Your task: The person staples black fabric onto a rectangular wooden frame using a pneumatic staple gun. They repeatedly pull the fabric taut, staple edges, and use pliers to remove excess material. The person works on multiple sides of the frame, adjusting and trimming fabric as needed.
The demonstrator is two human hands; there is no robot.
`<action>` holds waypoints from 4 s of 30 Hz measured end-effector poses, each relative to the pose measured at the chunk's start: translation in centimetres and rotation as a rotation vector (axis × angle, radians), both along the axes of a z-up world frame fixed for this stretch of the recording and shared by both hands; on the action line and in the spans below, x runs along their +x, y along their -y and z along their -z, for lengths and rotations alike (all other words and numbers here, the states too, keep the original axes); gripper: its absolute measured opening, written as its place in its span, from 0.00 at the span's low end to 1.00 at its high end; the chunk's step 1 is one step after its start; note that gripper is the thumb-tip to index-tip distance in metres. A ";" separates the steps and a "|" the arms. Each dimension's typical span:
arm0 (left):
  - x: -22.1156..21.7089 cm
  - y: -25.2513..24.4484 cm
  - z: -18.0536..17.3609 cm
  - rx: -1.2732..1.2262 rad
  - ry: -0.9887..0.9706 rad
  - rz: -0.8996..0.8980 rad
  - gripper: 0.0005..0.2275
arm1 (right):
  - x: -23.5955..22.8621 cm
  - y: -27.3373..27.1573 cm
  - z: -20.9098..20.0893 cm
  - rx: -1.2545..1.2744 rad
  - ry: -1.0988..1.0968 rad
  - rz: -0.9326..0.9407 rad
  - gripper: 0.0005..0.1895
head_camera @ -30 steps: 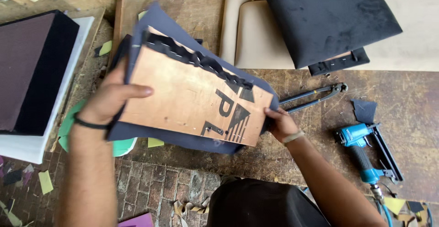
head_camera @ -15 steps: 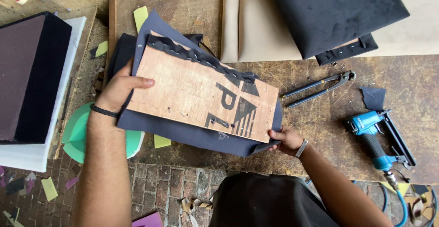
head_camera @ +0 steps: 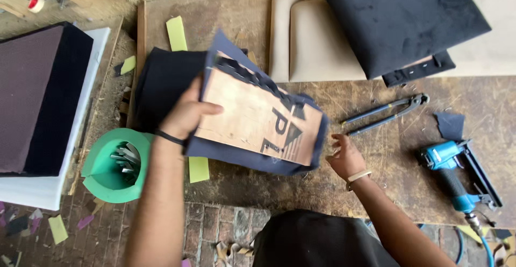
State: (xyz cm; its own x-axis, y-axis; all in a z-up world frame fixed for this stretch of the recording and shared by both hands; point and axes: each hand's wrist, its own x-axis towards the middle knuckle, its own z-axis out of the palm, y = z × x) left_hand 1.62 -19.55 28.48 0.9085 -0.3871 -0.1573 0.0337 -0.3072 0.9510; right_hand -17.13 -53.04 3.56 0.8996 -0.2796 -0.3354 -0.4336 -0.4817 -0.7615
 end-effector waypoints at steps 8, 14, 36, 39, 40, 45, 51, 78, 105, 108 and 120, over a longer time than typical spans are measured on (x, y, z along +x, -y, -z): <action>-5.5 6.4 -1.9 -0.050 0.457 0.484 0.44 | 5.0 -3.0 -18.1 0.454 0.536 -0.164 0.38; -2.8 13.2 0.3 -0.575 0.096 0.376 0.38 | 8.1 -4.4 -23.0 0.682 0.647 0.036 0.27; -0.9 13.8 -1.5 0.244 0.179 0.278 0.34 | 7.9 -1.6 -15.5 0.185 0.575 -0.067 0.37; -1.4 14.4 -2.3 0.375 0.055 0.236 0.36 | 0.9 8.7 -10.8 -0.522 -0.030 -0.048 0.32; -1.6 14.6 -2.6 0.378 0.042 0.234 0.36 | -2.0 12.0 -8.4 -0.563 0.034 0.014 0.35; -2.0 15.1 -3.6 0.374 0.118 0.264 0.35 | -12.7 20.8 4.9 -0.682 -0.274 0.213 0.59; -2.3 16.0 -4.0 0.449 0.173 0.280 0.36 | -10.1 22.2 3.8 -0.220 -0.230 0.341 0.42; -3.4 17.8 -5.3 0.557 0.128 0.295 0.39 | 6.3 7.5 -25.1 0.357 0.324 -0.245 0.19; -5.2 9.9 -1.7 -0.141 0.123 0.398 0.41 | -2.1 0.2 -11.1 -0.118 0.543 -0.428 0.27; -5.2 10.4 -0.9 -0.182 0.114 0.345 0.38 | 0.0 -3.4 -18.5 0.860 0.023 -0.361 0.16; -3.4 8.6 1.0 -0.334 0.064 0.242 0.35 | 2.3 -11.4 -25.8 0.749 -0.027 -0.278 0.21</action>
State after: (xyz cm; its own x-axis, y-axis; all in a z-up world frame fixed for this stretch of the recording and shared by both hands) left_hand -1.75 -28.18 27.50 0.7891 -0.6107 0.0664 -0.0636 0.0262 0.9976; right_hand -14.80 -41.61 29.37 0.8923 0.2619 -0.3676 -0.3953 0.0603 -0.9166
